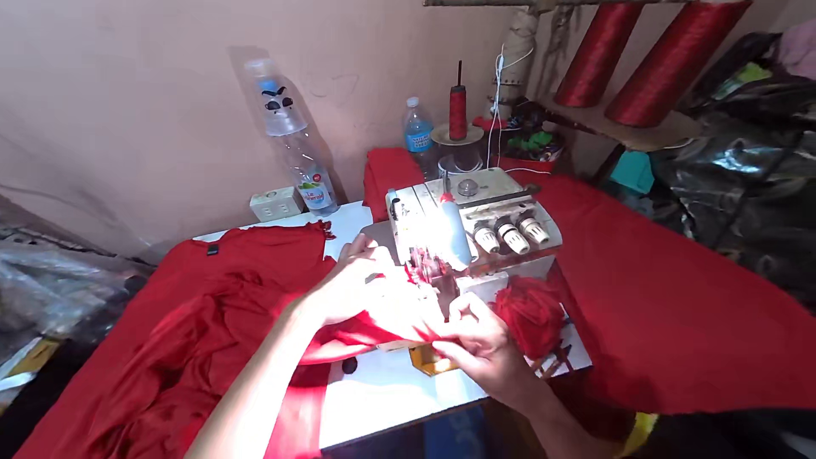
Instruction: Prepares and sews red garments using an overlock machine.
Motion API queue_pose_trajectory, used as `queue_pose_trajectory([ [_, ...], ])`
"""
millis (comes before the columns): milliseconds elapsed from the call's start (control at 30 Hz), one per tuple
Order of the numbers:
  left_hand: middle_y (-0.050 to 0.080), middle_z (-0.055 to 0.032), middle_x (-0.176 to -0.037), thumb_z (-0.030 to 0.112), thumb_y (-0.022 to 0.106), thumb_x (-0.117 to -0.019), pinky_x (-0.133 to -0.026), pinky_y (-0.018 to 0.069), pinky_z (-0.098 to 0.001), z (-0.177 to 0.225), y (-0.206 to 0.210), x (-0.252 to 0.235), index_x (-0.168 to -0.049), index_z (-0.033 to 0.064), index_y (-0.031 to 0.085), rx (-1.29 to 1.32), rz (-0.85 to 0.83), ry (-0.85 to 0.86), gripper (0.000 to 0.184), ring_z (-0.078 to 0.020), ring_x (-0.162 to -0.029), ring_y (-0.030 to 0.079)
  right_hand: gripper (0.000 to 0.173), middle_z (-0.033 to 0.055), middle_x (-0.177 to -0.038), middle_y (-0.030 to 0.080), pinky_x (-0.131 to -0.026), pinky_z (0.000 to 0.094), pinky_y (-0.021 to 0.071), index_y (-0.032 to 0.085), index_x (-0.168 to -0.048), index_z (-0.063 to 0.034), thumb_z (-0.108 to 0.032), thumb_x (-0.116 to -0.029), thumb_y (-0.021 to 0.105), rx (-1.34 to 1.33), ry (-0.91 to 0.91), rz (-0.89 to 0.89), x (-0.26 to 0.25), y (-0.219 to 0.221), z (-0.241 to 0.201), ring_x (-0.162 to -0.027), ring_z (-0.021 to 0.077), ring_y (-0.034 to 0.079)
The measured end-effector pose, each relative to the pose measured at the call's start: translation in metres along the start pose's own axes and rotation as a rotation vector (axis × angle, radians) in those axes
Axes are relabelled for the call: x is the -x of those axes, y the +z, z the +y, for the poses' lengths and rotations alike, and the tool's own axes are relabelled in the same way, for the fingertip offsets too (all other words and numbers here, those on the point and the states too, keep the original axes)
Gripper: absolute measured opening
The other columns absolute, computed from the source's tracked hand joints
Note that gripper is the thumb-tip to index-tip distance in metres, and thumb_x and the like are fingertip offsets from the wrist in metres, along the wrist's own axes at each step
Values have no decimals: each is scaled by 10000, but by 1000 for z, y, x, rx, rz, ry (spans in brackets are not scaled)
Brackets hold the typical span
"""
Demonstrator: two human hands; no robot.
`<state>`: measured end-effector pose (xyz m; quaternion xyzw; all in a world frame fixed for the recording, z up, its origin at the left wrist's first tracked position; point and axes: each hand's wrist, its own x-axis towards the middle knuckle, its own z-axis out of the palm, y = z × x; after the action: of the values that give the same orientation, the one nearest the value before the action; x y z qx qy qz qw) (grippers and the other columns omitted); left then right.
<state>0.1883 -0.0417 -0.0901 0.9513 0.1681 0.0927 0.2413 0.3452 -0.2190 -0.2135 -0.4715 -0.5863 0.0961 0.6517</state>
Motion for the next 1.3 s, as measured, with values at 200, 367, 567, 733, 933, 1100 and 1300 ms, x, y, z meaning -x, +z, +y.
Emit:
queue_pose_trajectory([
  [200, 741, -93, -1127, 274, 514, -971, -977, 520, -454, 70, 49, 52, -960, 82, 750, -270, 146, 309, 305, -229, -1147, 675, 108, 65, -1021, 627, -819, 94, 469, 776, -857, -26, -94, -842, 694, -65, 81, -79, -11, -4, 21, -967, -26, 570],
  [367, 703, -87, -806, 237, 560, -899, -688, 552, -433, 73, 104, 50, -846, 74, 724, -615, 345, 192, 237, -265, -791, 708, 101, 7, -994, 623, -713, 55, 461, 772, -925, -23, -40, -859, 697, -290, 125, -101, 2, -13, 15, -840, -87, 547],
  [567, 739, -97, -864, 229, 573, -915, -762, 539, -481, 55, 107, 36, -903, 76, 750, -590, 465, 163, 234, -277, -849, 720, 172, -30, -1001, 665, -688, 83, 498, 744, -1042, -29, -95, -903, 667, -279, 196, -28, 16, -27, 8, -816, -72, 581],
  [733, 741, -80, -1046, 256, 562, -926, -932, 422, -621, 48, 99, 24, -979, 134, 782, -395, 451, 18, 257, -319, -1099, 655, 240, -45, -976, 649, -640, 79, 466, 710, -1124, -3, -101, -912, 652, -276, 214, -23, 17, -29, 7, -753, -76, 540],
  [933, 688, -121, -1165, 207, 647, -946, -976, 422, -563, 20, 92, 18, -1001, 116, 774, -169, 454, -216, 166, -378, -1230, 529, 230, -53, -962, 660, -667, 100, 510, 692, -1126, -4, -100, -921, 650, -272, 218, -32, 19, -24, 1, -759, -62, 573],
  [1100, 643, -198, -1242, 191, 644, -958, -970, 413, -615, 12, 97, 31, -1129, 71, 755, -146, 568, -409, 237, -450, -1259, 496, 199, -37, -931, 688, -591, 96, 496, 696, -1083, 8, -102, -927, 637, -198, 218, -40, 16, -7, -16, -693, -74, 576],
  [1300, 708, -85, -897, 230, 685, -815, -912, 417, -506, 49, 141, 83, -783, 110, 762, -245, 1001, -296, 145, -336, -1061, 603, 87, -64, -817, 684, -571, 120, 539, 664, -949, -58, -141, -926, 659, -110, 221, 56, 27, 31, -18, -643, -53, 620],
])
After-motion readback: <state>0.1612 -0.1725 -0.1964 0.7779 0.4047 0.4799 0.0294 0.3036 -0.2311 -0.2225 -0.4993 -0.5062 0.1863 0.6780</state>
